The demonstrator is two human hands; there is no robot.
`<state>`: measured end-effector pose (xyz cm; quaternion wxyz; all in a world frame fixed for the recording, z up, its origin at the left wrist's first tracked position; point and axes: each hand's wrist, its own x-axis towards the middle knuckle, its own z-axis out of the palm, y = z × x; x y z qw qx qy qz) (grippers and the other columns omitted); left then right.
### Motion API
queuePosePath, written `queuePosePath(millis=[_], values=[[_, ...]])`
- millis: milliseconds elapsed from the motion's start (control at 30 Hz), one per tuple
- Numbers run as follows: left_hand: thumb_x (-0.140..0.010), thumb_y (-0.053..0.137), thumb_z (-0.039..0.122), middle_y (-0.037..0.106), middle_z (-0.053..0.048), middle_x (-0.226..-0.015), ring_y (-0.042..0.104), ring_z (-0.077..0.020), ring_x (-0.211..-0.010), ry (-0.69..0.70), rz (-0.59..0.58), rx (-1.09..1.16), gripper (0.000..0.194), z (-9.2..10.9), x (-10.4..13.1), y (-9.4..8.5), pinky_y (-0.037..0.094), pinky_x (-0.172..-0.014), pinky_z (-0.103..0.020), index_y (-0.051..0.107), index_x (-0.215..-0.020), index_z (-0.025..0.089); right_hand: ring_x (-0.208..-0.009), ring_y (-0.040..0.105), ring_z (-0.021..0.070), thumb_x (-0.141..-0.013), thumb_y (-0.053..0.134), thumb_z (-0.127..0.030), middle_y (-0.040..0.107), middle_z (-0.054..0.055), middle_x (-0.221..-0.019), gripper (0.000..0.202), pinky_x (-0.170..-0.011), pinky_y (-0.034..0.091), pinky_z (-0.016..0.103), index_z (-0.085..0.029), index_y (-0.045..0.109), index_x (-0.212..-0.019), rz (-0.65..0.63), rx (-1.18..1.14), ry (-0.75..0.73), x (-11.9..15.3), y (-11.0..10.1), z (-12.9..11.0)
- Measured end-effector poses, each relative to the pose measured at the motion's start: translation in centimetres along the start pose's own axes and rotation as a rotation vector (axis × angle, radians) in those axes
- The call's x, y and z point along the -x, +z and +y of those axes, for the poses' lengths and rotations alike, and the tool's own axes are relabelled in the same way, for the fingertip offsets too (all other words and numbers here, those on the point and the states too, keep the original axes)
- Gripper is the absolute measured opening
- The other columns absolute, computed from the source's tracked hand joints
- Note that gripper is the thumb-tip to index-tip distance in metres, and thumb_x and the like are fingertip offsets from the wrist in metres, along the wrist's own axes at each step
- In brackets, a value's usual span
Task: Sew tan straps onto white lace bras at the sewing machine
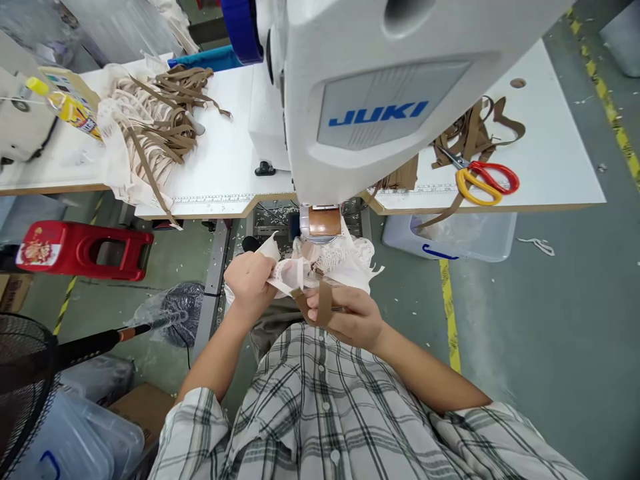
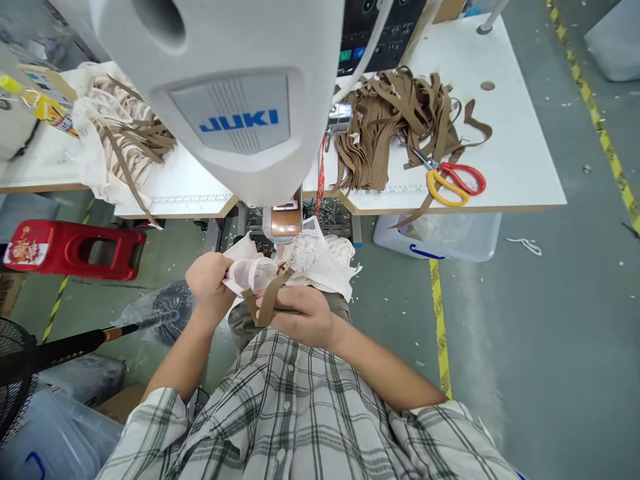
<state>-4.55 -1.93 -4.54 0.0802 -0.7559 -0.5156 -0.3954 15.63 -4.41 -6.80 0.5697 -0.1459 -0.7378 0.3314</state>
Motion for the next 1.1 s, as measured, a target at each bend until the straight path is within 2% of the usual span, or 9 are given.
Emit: queuePosePath(millis=[100,200,267,367,433,600,800,933,1100], values=[[-0.092,0.055,0.034,0.058,-0.001,-0.060,0.050,-0.0143,-0.057,-0.190,-0.276,0.163,0.024,1.0,-0.5,-1.0,0.032,-0.056,-0.027,0.064,-0.075,0.020,-0.102,0.069,0.0185,-0.086,0.063,-0.008,0.069,0.006,-0.110,0.033,-0.088,0.060,0.031,-0.025,0.067,-0.114,0.017,0.140,0.101,-0.6,-1.2,0.4],[-0.097,0.050,0.040,0.067,-0.004,-0.078,0.058,-0.0152,-0.068,-0.497,-0.760,0.597,0.030,2.0,-0.5,-2.0,0.039,-0.061,-0.024,0.071,-0.097,0.019,-0.099,0.067,0.0178,-0.093,0.060,-0.026,0.068,0.005,-0.106,0.023,-0.086,0.059,0.034,-0.028,0.063,-0.115,0.174,0.202,0.505,-0.2,-3.5,2.4],[-0.095,0.052,0.047,0.065,-0.003,-0.078,0.056,-0.0141,-0.066,-0.726,-0.889,0.895,0.035,2.2,0.1,-2.0,0.039,-0.059,-0.023,0.071,-0.096,0.017,-0.096,0.066,0.0191,-0.092,0.061,-0.044,0.066,0.007,-0.104,0.030,-0.085,0.058,0.037,-0.025,0.060,-0.116,0.235,0.183,0.772,0.7,-5.0,4.0],[-0.090,0.062,0.049,0.067,-0.003,-0.086,0.059,-0.0150,-0.072,-0.990,-0.778,1.170,0.037,2.0,1.4,-1.2,0.042,-0.065,-0.024,0.071,-0.108,0.018,-0.091,0.065,0.0208,-0.083,0.063,-0.063,0.066,0.008,-0.098,0.048,-0.085,0.056,0.040,-0.021,0.059,-0.108,0.103,0.084,0.988,2.3,-5.9,5.0],[-0.089,0.066,0.045,0.070,-0.005,-0.099,0.063,-0.0179,-0.085,-1.044,-0.726,1.243,0.039,1.8,1.9,-0.7,0.046,-0.072,-0.025,0.068,-0.119,0.020,-0.096,0.066,0.0223,-0.082,0.063,-0.066,0.067,0.009,-0.101,0.052,-0.089,0.055,0.041,-0.022,0.059,-0.109,0.004,-0.037,1.018,2.7,-5.4,4.2],[-0.092,0.064,0.040,0.066,-0.008,-0.127,0.065,-0.0238,-0.106,-0.942,-0.784,1.287,0.051,2.1,1.7,-0.6,0.051,-0.085,-0.030,0.056,-0.140,0.027,-0.113,0.061,0.0247,-0.084,0.065,-0.059,0.065,0.008,-0.118,0.046,-0.101,0.047,0.042,-0.025,0.062,-0.114,-0.099,-0.077,0.910,0.3,-2.9,1.4],[-0.096,0.059,0.036,0.043,-0.006,-0.156,0.046,-0.0270,-0.137,-0.779,-0.769,1.141,0.054,2.3,1.2,-1.1,0.043,-0.108,-0.036,0.045,-0.148,0.031,-0.094,0.063,0.0168,-0.089,0.064,-0.046,0.066,0.004,-0.105,0.027,-0.083,0.050,0.031,-0.023,0.064,-0.103,-0.059,-0.229,0.942,-2.1,-1.3,1.3],[-0.095,0.061,0.034,0.040,-0.006,-0.158,0.043,-0.0258,-0.141,-0.725,-0.785,1.110,0.059,1.9,1.5,-1.2,0.039,-0.112,-0.036,0.041,-0.150,0.031,-0.077,0.058,0.0116,-0.090,0.064,-0.041,0.064,0.000,-0.089,0.020,-0.070,0.047,0.025,-0.021,0.065,-0.094,0.008,-0.355,0.989,-2.0,-0.8,1.6],[-0.092,0.064,0.038,0.066,-0.009,-0.127,0.062,-0.0219,-0.116,-0.779,-0.641,1.085,0.039,2.0,1.3,-1.1,0.050,-0.096,-0.031,0.063,-0.128,0.022,-0.076,0.055,0.0111,-0.088,0.066,-0.037,0.062,0.001,-0.086,0.018,-0.070,0.044,0.025,-0.019,0.068,-0.086,0.013,-0.307,0.979,-1.8,-0.4,1.4]])
